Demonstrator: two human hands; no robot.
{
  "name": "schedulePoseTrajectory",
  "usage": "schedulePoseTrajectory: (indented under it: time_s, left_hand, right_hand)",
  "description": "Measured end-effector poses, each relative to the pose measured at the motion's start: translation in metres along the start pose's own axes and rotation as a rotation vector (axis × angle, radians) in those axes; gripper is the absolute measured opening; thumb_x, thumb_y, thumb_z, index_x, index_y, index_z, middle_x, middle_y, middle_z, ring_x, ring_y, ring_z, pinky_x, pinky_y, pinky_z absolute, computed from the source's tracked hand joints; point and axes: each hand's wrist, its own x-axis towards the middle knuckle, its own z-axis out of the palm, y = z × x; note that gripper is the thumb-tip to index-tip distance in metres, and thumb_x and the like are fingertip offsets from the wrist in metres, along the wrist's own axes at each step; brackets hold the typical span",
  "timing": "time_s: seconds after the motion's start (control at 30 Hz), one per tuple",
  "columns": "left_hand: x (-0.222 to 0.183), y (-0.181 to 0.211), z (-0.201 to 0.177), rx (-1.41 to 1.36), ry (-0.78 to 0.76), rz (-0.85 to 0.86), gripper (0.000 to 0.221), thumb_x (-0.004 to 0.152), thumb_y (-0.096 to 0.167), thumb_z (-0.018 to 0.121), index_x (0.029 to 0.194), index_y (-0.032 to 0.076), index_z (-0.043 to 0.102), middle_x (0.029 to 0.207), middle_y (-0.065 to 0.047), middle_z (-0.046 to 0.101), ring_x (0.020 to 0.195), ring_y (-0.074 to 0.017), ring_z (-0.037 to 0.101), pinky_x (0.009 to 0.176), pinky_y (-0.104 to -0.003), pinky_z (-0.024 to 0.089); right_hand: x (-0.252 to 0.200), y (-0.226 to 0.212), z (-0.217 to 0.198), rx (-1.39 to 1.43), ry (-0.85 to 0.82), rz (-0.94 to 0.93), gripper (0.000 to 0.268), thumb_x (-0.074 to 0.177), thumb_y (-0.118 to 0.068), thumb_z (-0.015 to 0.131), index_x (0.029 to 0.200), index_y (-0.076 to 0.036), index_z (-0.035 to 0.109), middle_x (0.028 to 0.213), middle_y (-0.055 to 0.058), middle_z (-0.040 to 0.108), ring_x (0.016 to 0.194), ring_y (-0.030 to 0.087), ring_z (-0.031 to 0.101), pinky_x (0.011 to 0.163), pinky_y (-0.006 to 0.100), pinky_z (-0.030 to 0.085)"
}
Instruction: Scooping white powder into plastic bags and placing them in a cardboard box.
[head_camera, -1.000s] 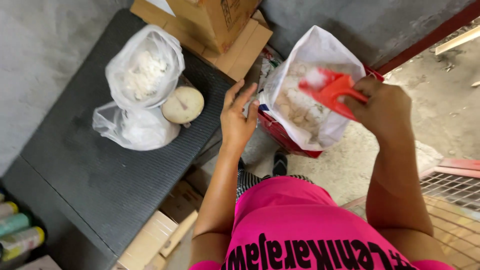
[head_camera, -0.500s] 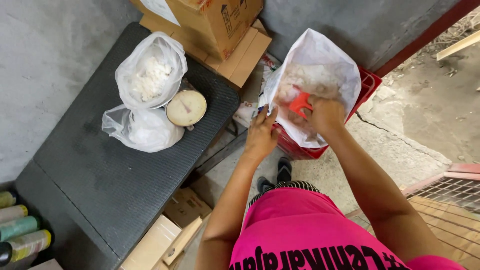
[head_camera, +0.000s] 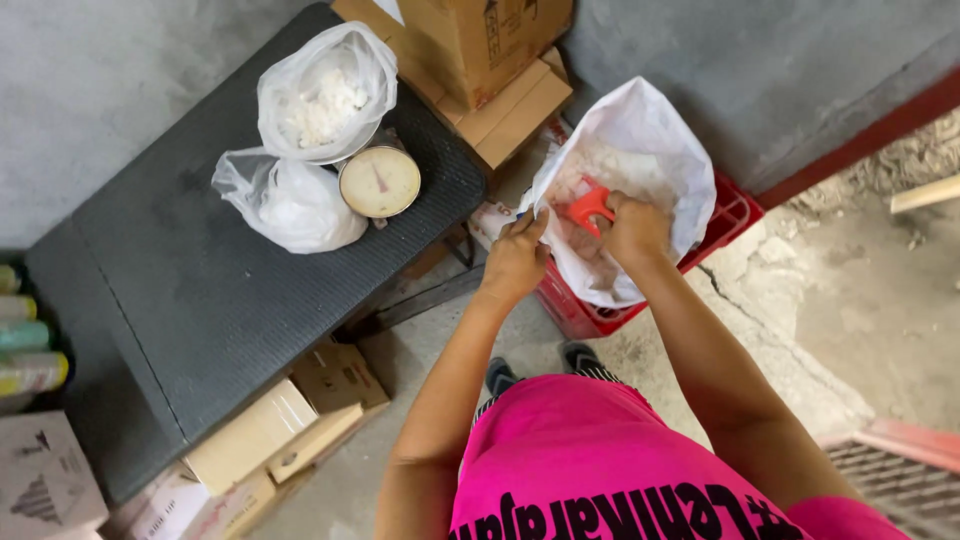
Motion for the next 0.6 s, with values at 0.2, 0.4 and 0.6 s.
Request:
schedulePoseTrajectory:
  time_s: [0.2,0.4,0.6]
  left_hand:
    - [0.001,0.038,-0.003,-0.103,0.091,-0.197,0.059,0.087,0.010,0.071,0.144,0.007,0.056,0.148,-0.026,0.054,0.124,-0.0424,0.059,0.104,-0.044,0.051]
    - [-0.004,0.089,-0.021,-0.199,0.330,-0.267,0.059,0.090,0.007,0.069,0.147,0.007,0.054,0.151,-0.024,0.052,0.136,-0.0415,0.053,0.110,-0.042,0.046]
    - [-0.012,0.111,-0.030,-0.204,0.463,-0.300,0.055,0.093,0.006,0.070,0.146,0.008,0.055,0.151,-0.023,0.053,0.139,-0.0410,0.052,0.113,-0.042,0.045]
  right_hand:
    - [0.003,0.026,-0.050,0.167,-0.044,-0.069,0.034,0.083,-0.035,0.083,0.106,-0.011,0.076,0.089,0.014,0.075,0.077,0.035,0.071,0.070,0.046,0.055]
    - [-0.002,0.062,-0.099,0.381,-0.013,-0.116,0.039,0.083,-0.033,0.089,0.103,-0.003,0.075,0.089,0.015,0.075,0.074,0.025,0.072,0.068,0.036,0.056]
    - [0.000,0.075,-0.129,0.545,-0.024,-0.193,0.028,0.087,-0.021,0.090,0.098,0.000,0.074,0.086,0.012,0.075,0.070,0.013,0.068,0.065,0.030,0.054]
